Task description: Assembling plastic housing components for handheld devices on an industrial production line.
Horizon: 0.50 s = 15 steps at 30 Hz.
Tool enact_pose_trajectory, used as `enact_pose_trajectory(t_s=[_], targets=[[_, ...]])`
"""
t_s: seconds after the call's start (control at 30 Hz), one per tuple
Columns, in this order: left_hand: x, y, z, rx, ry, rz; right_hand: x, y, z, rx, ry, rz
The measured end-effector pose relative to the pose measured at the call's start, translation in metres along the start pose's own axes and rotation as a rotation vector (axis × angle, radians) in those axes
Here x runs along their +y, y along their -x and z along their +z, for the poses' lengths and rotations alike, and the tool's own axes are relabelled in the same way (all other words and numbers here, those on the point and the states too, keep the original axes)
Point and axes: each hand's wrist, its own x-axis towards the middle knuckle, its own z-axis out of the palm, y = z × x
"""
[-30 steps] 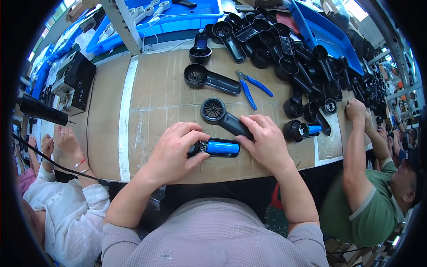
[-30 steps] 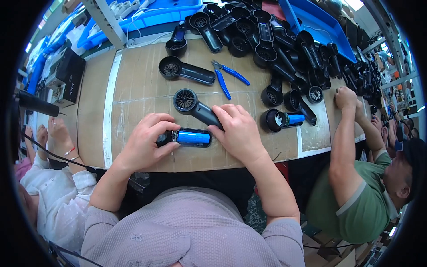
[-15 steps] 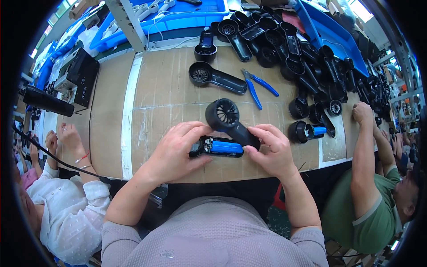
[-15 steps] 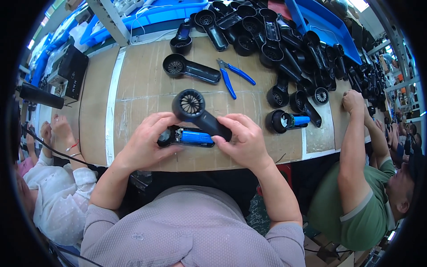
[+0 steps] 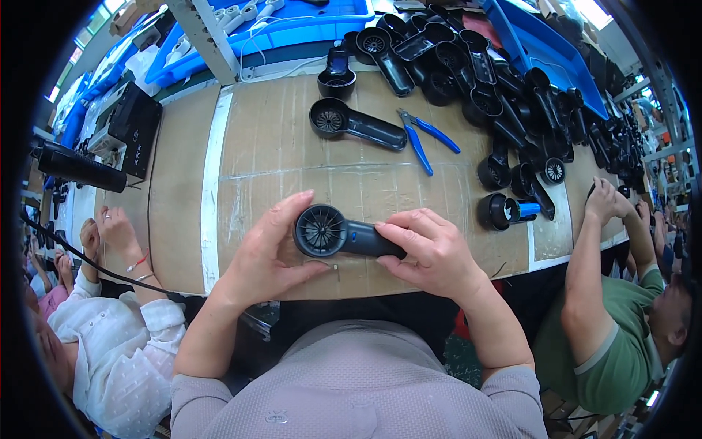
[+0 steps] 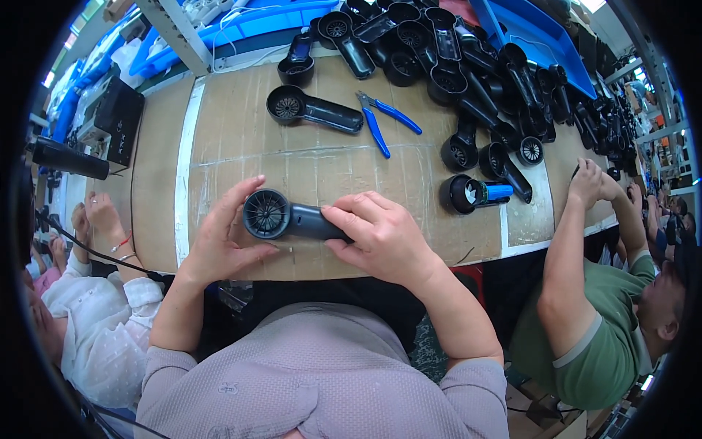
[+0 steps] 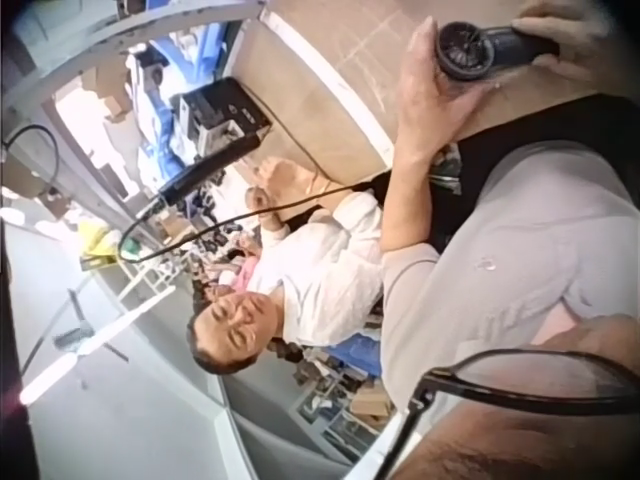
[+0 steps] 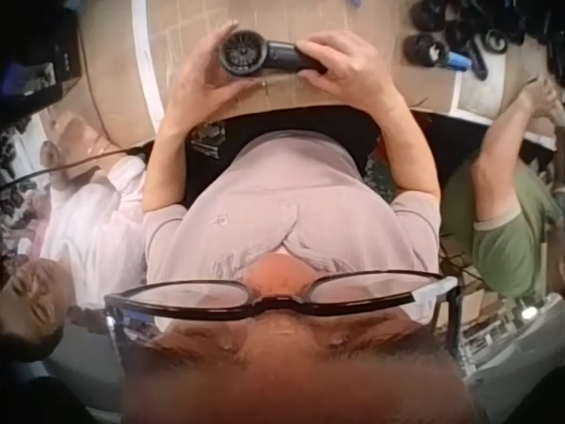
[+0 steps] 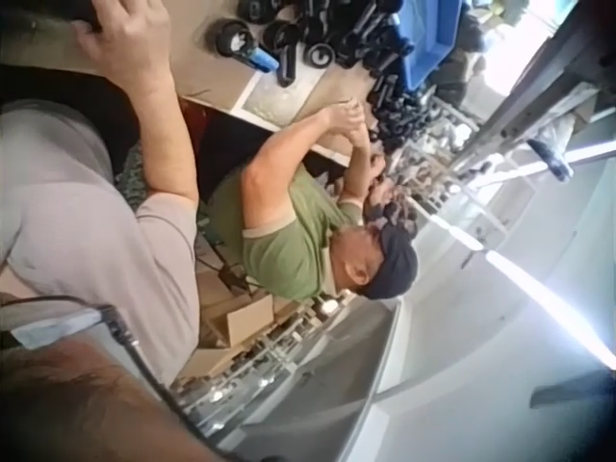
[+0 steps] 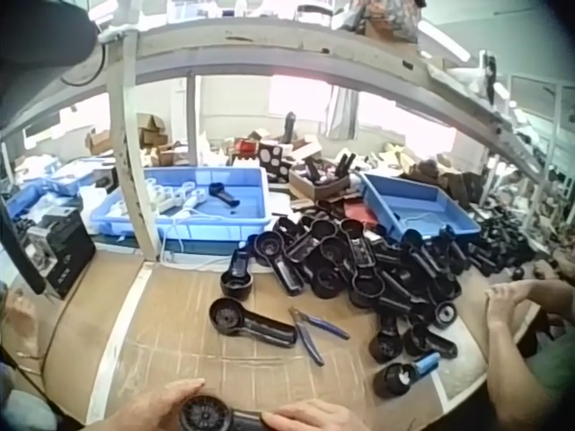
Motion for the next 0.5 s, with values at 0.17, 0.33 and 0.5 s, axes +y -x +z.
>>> enact_pose_trajectory(t_s=[0.17, 0.33, 0.5], targets=[[-0.007, 0.0034, -0.0043, -0.069, 0.003, -0.035, -0.0025, -0.0018, 0.0032, -0.017, 0.01, -0.006], [-0.0097, 0.0056, -0.0036, -0.082, 0.025, -0.079, -0.0025, -0.0031, 0.0029, -0.032, 0.018, -0.009], [-0.0102, 0.0056, -0.0026, -0.078, 0.019, -0.089, -0.0014, -0.0025, 0.004, -0.039, 0.002, 0.012]])
